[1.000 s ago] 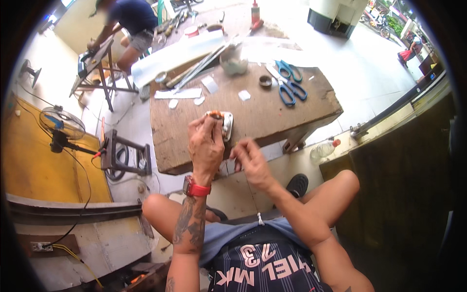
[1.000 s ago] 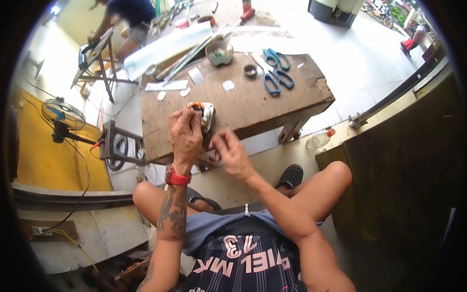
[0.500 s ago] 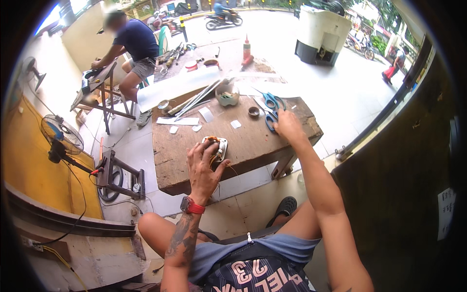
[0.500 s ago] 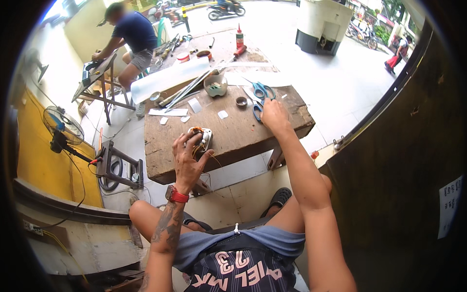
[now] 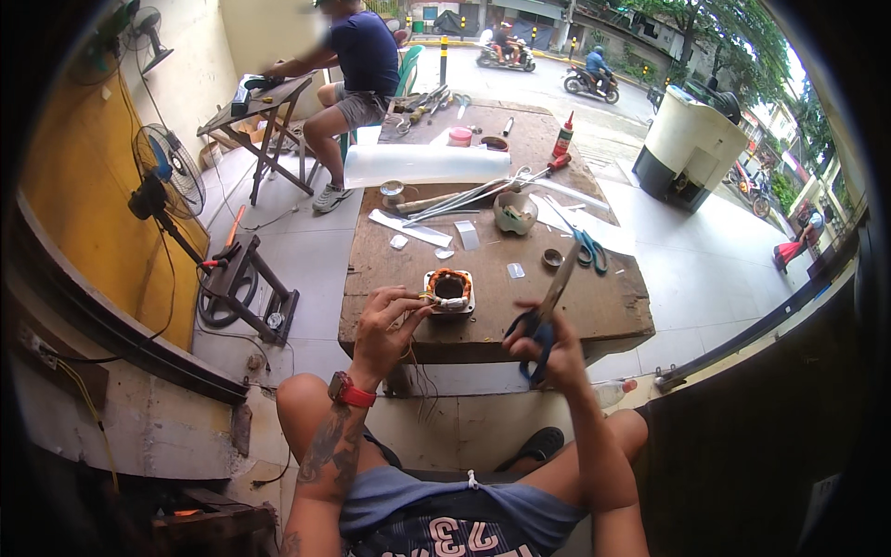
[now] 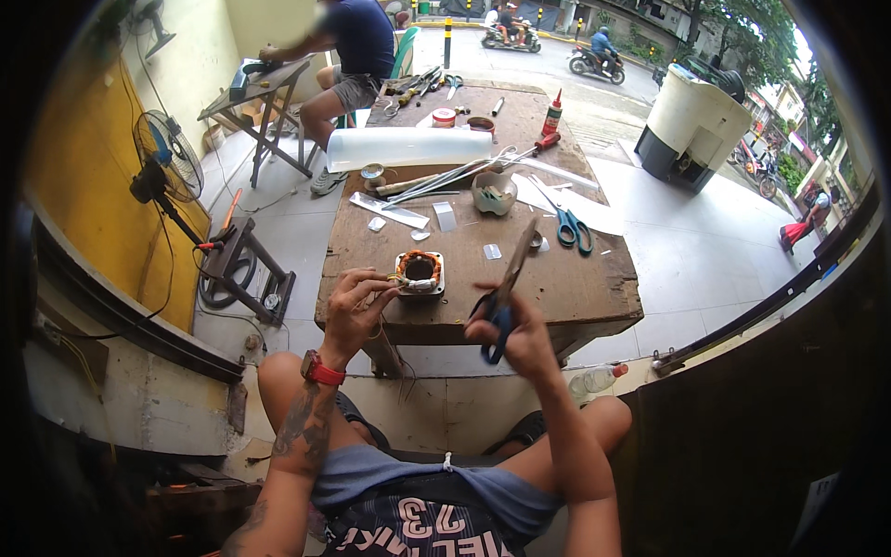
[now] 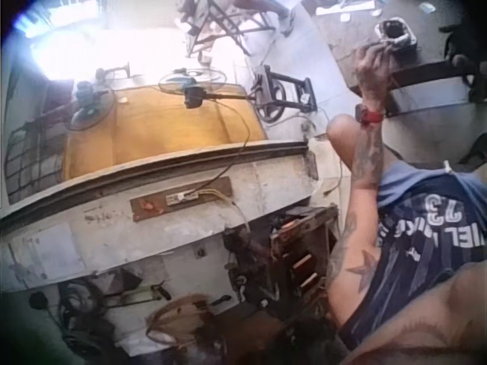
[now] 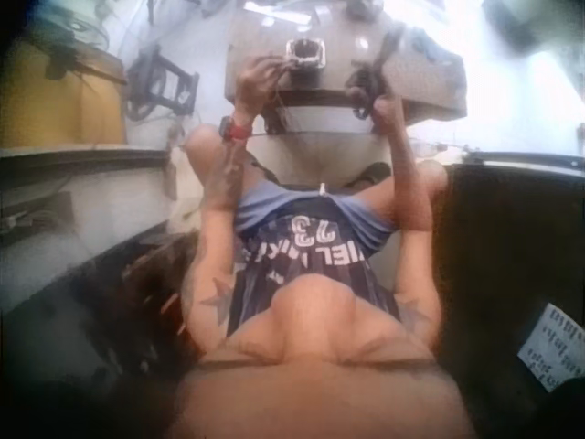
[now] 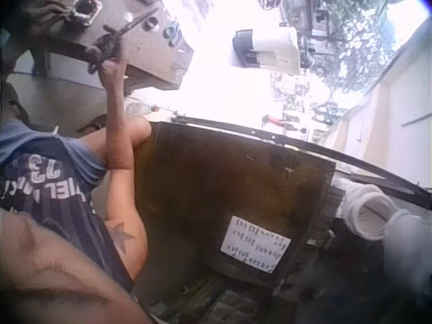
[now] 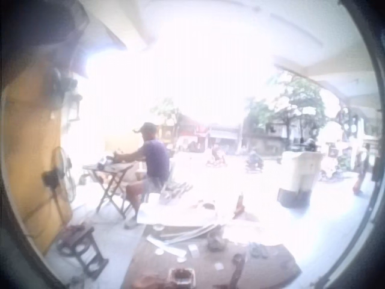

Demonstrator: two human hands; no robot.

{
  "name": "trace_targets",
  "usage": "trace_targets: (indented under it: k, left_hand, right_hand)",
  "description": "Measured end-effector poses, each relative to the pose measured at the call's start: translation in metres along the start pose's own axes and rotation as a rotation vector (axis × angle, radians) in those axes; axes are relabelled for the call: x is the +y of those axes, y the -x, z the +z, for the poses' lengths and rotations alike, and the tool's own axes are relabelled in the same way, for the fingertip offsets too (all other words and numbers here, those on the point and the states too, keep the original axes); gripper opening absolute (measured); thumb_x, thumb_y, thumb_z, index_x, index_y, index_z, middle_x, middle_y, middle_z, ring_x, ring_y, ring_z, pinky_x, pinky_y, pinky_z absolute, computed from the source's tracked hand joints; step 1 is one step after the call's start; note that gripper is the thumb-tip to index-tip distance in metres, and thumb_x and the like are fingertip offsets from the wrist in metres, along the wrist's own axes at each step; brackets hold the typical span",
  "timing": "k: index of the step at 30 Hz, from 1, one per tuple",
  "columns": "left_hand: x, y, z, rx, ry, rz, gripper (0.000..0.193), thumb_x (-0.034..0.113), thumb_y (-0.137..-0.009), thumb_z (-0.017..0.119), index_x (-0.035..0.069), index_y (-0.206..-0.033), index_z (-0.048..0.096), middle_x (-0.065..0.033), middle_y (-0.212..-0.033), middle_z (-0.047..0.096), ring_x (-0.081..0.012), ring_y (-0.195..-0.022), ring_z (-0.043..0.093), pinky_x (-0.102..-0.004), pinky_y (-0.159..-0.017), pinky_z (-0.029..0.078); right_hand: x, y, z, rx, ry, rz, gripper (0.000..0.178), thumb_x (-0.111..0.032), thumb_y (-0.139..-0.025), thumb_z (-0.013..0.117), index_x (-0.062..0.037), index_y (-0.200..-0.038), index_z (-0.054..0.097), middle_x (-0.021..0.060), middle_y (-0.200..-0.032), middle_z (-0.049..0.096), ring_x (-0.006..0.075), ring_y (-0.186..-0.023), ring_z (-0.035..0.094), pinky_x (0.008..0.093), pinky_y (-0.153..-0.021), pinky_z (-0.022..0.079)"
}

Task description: The person sits on the floor and works on a small motor component, stripping wire insulation with pliers, twisting wires, and applying liquid from a bottle. The person repeatedly handles the component and wires throughout the clip.

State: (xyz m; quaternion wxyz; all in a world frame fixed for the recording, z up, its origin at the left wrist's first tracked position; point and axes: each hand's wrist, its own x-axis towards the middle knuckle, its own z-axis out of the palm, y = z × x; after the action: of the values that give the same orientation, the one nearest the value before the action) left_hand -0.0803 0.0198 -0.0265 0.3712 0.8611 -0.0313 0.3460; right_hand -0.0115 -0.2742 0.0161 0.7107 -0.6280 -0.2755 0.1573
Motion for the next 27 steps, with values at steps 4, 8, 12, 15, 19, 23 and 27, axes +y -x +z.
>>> trace_targets:
  k: [4,8,12,15,19,23,27]
  left_hand:
    - [0.008,0.004,-0.003,0.001,-0.067,-0.083,0.016,0.023,-0.096,0.078,0.009,-0.104,0.078,-0.0127,-0.13,0.063,-0.033,-0.126,0.055,-0.0459,-0.107,0.046]
    - [0.014,0.003,0.0,-0.008,-0.036,-0.119,0.02,0.026,-0.101,0.073,0.007,-0.106,0.076,-0.0163,-0.137,0.057,-0.0356,-0.132,0.046,-0.0473,-0.112,0.038]
    - [0.018,0.003,0.006,0.007,-0.041,-0.14,0.02,0.025,-0.102,0.071,0.006,-0.107,0.074,-0.0161,-0.133,0.057,-0.0351,-0.131,0.046,-0.0471,-0.111,0.037]
    - [0.016,0.005,0.011,0.018,-0.032,-0.176,0.022,0.026,-0.104,0.069,0.005,-0.109,0.071,-0.0161,-0.125,0.061,-0.0316,-0.122,0.051,-0.044,-0.106,0.041]
    - [0.009,0.009,0.015,-0.023,0.196,-0.402,0.027,0.027,-0.107,0.066,0.001,-0.112,0.069,-0.0129,-0.105,0.07,-0.0199,-0.097,0.062,-0.0343,-0.089,0.049]
    - [0.005,0.013,0.014,-0.057,0.316,-0.536,0.03,0.029,-0.108,0.064,0.0,-0.112,0.068,-0.0172,-0.104,0.073,-0.0303,-0.095,0.071,-0.0401,-0.085,0.053]
    - [0.005,0.015,0.014,-0.02,0.282,-0.397,0.027,0.028,-0.109,0.062,0.001,-0.112,0.068,-0.0165,-0.106,0.073,-0.0303,-0.1,0.069,-0.0402,-0.088,0.052]
  right_hand:
    - [0.048,0.038,0.055,-0.315,-0.164,0.352,0.079,-0.05,-0.086,0.088,-0.0051,-0.143,0.055,0.0025,-0.094,0.064,0.013,-0.086,0.066,0.03,-0.082,0.055]
    - [0.073,0.042,0.066,-0.373,-0.18,0.529,0.065,-0.049,-0.093,0.082,-0.0057,-0.135,0.058,0.0025,-0.09,0.063,0.0118,-0.081,0.064,0.0282,-0.077,0.053]
    - [0.08,0.027,0.07,-0.371,-0.302,0.49,0.065,-0.054,-0.095,0.078,-0.0042,-0.131,0.058,0.0022,-0.086,0.062,0.0121,-0.079,0.064,0.0271,-0.073,0.05]
    - [0.08,0.015,0.071,-0.343,-0.286,0.477,0.067,-0.057,-0.095,0.076,-0.0037,-0.13,0.057,0.0021,-0.084,0.063,0.0134,-0.078,0.064,0.0278,-0.073,0.05]
    - [0.081,0.007,0.072,-0.301,-0.352,0.479,0.066,-0.058,-0.096,0.074,-0.0045,-0.129,0.057,0.0017,-0.084,0.062,0.0138,-0.077,0.064,0.0285,-0.073,0.051]
    - [0.084,0.003,0.077,-0.301,-0.357,0.474,0.064,-0.058,-0.097,0.073,-0.0052,-0.128,0.057,0.0012,-0.083,0.062,0.0133,-0.076,0.064,0.0287,-0.072,0.051]
    - [0.081,0.0,0.081,-0.286,-0.35,0.451,0.062,-0.059,-0.098,0.071,-0.0055,-0.127,0.057,0.001,-0.083,0.062,0.0123,-0.074,0.063,0.0279,-0.07,0.051]
